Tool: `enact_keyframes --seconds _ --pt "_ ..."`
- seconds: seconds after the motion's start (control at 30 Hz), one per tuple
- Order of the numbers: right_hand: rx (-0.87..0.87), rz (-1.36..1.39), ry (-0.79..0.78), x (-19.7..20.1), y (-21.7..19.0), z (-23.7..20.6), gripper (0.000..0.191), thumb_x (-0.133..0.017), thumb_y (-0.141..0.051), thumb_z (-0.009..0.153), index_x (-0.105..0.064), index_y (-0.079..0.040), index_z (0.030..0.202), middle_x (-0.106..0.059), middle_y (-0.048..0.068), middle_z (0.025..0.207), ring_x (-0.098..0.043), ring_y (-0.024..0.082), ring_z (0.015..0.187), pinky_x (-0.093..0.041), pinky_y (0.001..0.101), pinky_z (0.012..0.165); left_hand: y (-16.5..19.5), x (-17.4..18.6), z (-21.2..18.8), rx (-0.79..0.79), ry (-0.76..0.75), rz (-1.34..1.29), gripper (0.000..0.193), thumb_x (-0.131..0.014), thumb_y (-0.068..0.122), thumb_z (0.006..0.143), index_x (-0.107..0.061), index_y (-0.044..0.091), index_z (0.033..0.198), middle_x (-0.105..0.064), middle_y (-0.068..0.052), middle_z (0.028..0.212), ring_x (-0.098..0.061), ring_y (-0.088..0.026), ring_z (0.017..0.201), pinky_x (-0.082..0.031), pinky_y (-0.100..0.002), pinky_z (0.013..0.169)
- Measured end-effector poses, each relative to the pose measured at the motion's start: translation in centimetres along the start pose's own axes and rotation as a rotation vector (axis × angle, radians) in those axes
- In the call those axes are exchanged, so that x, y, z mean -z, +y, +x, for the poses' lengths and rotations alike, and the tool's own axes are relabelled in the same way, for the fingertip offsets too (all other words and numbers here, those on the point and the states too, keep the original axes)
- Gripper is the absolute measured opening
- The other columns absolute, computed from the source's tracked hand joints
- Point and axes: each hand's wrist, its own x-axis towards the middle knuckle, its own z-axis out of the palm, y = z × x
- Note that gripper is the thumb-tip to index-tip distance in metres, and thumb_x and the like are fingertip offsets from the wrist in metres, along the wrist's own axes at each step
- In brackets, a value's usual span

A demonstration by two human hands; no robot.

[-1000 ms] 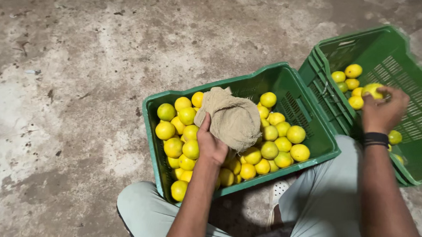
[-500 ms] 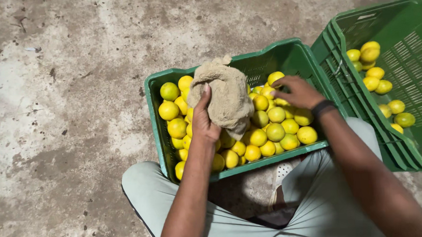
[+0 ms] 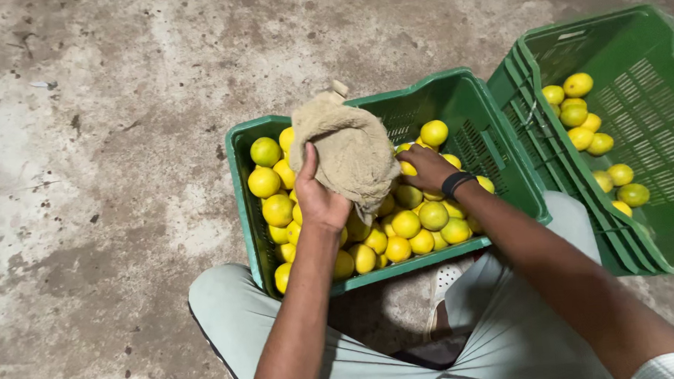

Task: The person sits cross-legged and wipes individual lemons with a cloth, picking each lemon from a green crate, rubbing it, and placing it back. The action is repeated continuously throughout the clip.

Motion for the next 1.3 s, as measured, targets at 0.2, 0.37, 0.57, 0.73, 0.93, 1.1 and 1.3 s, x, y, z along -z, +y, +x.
enact_keyframes --seconds 0.2,0.37,0.57,0.73,0.93,1.1,1.3 --pt "-0.074 0.481 -0.162 2.1 1.4 -0.2 0.048 -0.080 -0.030 0.080 -0.068 -0.011 0.122 -0.071 0.006 0.113 -0.067 0.024 0.102 -0.055 0.0373 0.089 -0.4 0.8 0.4 -0.038 -0.020 0.003 0.051 -0.051 0.037 0.106 -0.053 0.003 0.144 -0.061 -0.014 0.143 -0.056 -0.033 0.133 -0.041 -0.051 0.117" --pt "-0.029 0.858 0.155 4.6 -0.5 -1.7 0.053 -0.083 -0.026 0.083 -0.063 -0.012 0.130 -0.066 0.003 0.119 -0.064 0.015 0.108 -0.055 0.0338 0.096 -0.6 1.3 1.2 -0.027 0.076 0.046 0.055 -0.050 0.039 0.104 -0.051 0.004 0.145 -0.059 -0.015 0.145 -0.056 -0.034 0.132 -0.041 -0.051 0.116" --pt "0.295 0.649 0.398 7.8 -6.0 -3.7 0.054 -0.085 -0.018 0.084 -0.063 -0.011 0.133 -0.059 0.010 0.130 -0.060 0.021 0.124 -0.052 0.0360 0.106 -2.4 1.4 1.4 0.028 0.108 0.066 0.054 -0.050 0.039 0.104 -0.051 0.005 0.146 -0.059 -0.014 0.144 -0.056 -0.034 0.132 -0.042 -0.051 0.115" --pt "0.370 0.340 0.396 5.8 -9.4 -1.9 0.054 -0.085 -0.014 0.080 -0.066 -0.009 0.130 -0.063 0.015 0.129 -0.062 0.030 0.124 -0.050 0.0392 0.107 -2.7 1.5 0.8 0.028 0.066 0.072 0.051 -0.049 0.038 0.105 -0.052 0.006 0.144 -0.061 -0.012 0.141 -0.058 -0.031 0.130 -0.043 -0.048 0.114" --pt "0.284 0.281 0.483 3.0 -10.7 -2.2 0.054 -0.083 -0.016 0.079 -0.067 -0.008 0.130 -0.066 0.014 0.130 -0.062 0.033 0.124 -0.050 0.0408 0.106 -2.7 1.7 1.0 0.020 0.152 0.114 0.047 -0.049 0.038 0.106 -0.056 0.007 0.140 -0.064 -0.011 0.135 -0.061 -0.028 0.125 -0.046 -0.044 0.111" --pt "0.216 0.424 0.317 4.0 -9.8 -3.0 0.054 -0.086 -0.022 0.077 -0.069 -0.008 0.127 -0.071 0.013 0.123 -0.069 0.029 0.111 -0.055 0.0382 0.097 -2.8 1.3 0.4 0.056 0.133 0.111 0.049 -0.049 0.041 0.106 -0.056 0.003 0.137 -0.065 -0.014 0.132 -0.061 -0.032 0.121 -0.047 -0.046 0.108" --pt "0.104 0.304 0.615 4.2 -9.5 -3.3 0.047 -0.088 -0.027 0.084 -0.072 -0.008 0.125 -0.073 0.011 0.125 -0.072 0.026 0.112 -0.058 0.0351 0.098 -3.5 1.0 0.6 0.112 0.107 0.068 0.049 -0.047 0.038 0.103 -0.056 0.005 0.139 -0.065 -0.012 0.135 -0.060 -0.030 0.126 -0.046 -0.048 0.110"
